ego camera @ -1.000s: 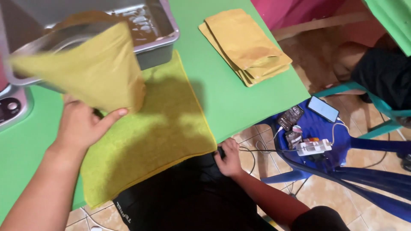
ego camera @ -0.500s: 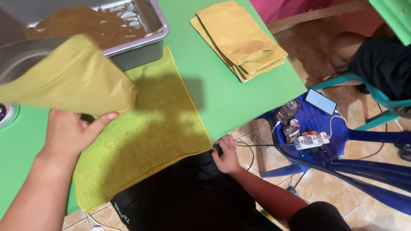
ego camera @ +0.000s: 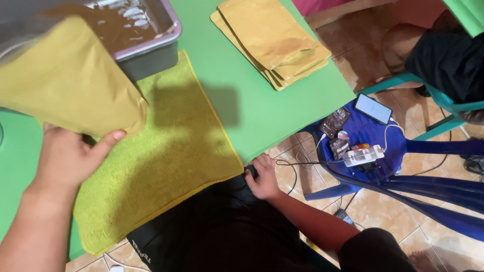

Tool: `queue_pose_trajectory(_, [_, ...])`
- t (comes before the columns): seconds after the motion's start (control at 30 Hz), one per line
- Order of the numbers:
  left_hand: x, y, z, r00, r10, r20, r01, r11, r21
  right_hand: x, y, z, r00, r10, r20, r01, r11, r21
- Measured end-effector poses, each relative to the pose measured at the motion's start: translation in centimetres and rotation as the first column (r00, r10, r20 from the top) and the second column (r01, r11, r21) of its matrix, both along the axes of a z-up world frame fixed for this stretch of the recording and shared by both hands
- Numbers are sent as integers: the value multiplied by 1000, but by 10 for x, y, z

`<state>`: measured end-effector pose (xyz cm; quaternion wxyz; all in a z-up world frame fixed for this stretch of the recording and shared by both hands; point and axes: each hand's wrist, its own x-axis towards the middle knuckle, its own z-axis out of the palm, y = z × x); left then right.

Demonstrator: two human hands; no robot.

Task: The person is settling coffee powder inside paper bags by repeatedly tapping them against a towel-covered table.

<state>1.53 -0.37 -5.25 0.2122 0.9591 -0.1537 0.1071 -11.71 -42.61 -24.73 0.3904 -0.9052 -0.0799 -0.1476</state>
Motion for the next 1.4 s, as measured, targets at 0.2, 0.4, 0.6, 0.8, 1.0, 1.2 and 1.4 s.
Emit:
queue_pose_trajectory(0.2, [-1, -1, -1, 994, -74, 83, 77, 996, -42, 0, 0, 3, 1000, 1, 4, -1, 1000, 11])
queue_pose_trajectory(0.4, [0, 10, -12, 999, 48, -12, -49, 997, -52, 1, -1, -3, 1000, -1, 25, 1, 1000, 9])
queue_pose_trajectory(0.6, [3, 4, -7, 993, -2, 116, 2, 1000, 1, 2, -1, -3, 999, 12, 52, -12, 1000, -4])
queue_pose_trajectory(0.8, [-4, -6, 24, 975, -74, 212, 103, 986, -131, 4, 2, -8, 990, 96, 103, -95, 995, -12])
queue_pose_trajectory(1.0, [-15, -20, 78, 988, -92, 124, 122, 957, -262, -1, 3, -21, 976, 119, 181, -120, 993, -8])
queue_pose_trajectory(1.2, [-17, -10, 69, 959, -120, 257, 177, 961, -213, -34, 20, 60, 885, 239, 400, -311, 942, 124])
queue_pose_trajectory(1.4, [-17, -2, 63, 975, -95, 202, 142, 962, -232, 41, 35, 218, 757, 488, 435, -616, 753, 229])
